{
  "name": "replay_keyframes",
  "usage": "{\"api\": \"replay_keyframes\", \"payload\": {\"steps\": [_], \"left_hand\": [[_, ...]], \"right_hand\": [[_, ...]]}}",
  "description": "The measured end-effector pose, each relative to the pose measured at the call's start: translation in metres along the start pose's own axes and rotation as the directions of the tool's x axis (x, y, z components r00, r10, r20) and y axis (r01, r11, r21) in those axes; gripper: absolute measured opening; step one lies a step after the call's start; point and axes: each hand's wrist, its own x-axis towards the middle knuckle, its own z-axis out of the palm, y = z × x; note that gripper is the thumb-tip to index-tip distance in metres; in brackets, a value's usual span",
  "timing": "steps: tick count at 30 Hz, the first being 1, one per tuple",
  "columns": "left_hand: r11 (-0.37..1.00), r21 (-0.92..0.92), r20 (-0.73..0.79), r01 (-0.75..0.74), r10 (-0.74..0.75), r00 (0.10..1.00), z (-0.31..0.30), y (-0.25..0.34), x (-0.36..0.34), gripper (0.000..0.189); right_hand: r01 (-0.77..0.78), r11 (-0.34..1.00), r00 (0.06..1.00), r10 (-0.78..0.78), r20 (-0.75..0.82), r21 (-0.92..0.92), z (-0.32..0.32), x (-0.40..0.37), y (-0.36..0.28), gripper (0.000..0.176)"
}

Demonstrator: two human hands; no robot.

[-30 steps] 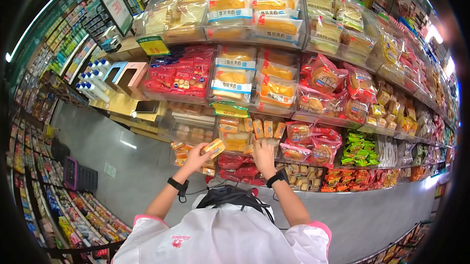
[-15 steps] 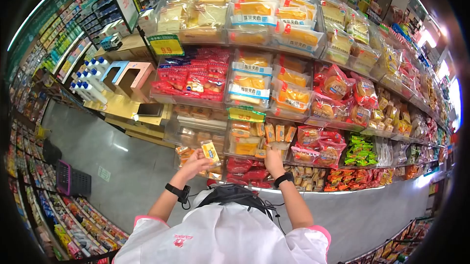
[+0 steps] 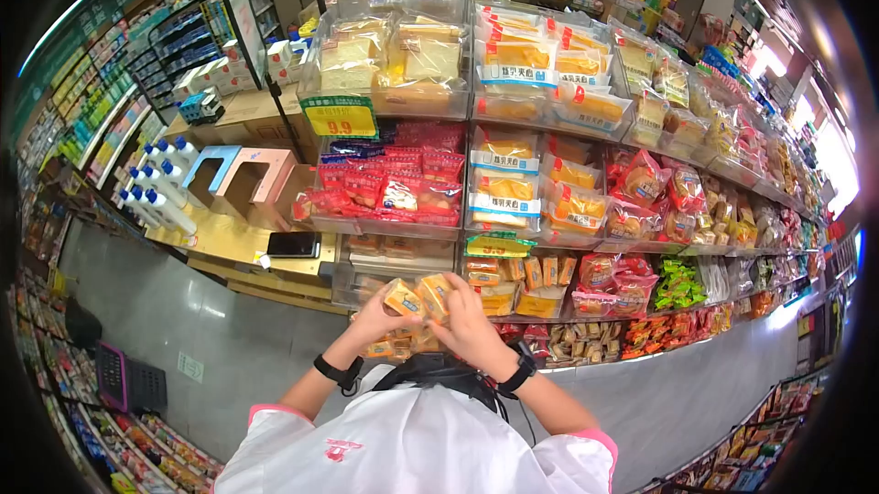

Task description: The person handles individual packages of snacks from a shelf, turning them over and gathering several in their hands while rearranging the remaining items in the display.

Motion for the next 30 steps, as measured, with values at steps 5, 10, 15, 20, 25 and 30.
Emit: {"api": "replay_keyframes", "payload": {"steps": [5, 10, 15, 20, 25, 30], "left_hand": [[0.998, -0.048, -0.030, 0.032, -0.033, 0.999, -0.017, 0.016, -0.006, 0.068], [1.000, 0.003, 0.001, 0.024, -0.024, 1.000, -0.038, 0.009, -0.010, 0.062], [0.999, -0.007, -0.015, 0.031, -0.031, 0.999, -0.046, 0.025, -0.022, 0.055], [0.993, 0.122, -0.005, -0.007, 0.007, 1.000, -0.064, 0.007, -0.026, 0.052], [0.970, 0.241, -0.003, -0.028, 0.030, 1.000, -0.070, 0.008, -0.034, 0.054], [0.982, 0.173, 0.058, 0.082, -0.093, 0.994, -0.073, 0.017, -0.044, 0.059]], "right_hand": [[-0.156, 0.955, 0.988, 0.154, 0.026, 0.254, 0.011, 0.017, -0.029, 0.032], [-0.339, 0.769, 0.937, 0.329, 0.120, 0.542, 0.025, 0.021, -0.031, 0.022], [-0.352, 0.830, 0.936, 0.320, 0.149, 0.432, 0.030, 0.036, -0.037, 0.031], [-0.380, 0.852, 0.921, 0.313, 0.233, 0.361, 0.032, 0.045, -0.042, 0.038], [-0.409, 0.770, 0.912, 0.326, 0.249, 0.489, 0.056, 0.037, -0.022, 0.035], [-0.402, 0.737, 0.916, 0.327, 0.234, 0.544, 0.070, 0.031, -0.012, 0.040]]}}
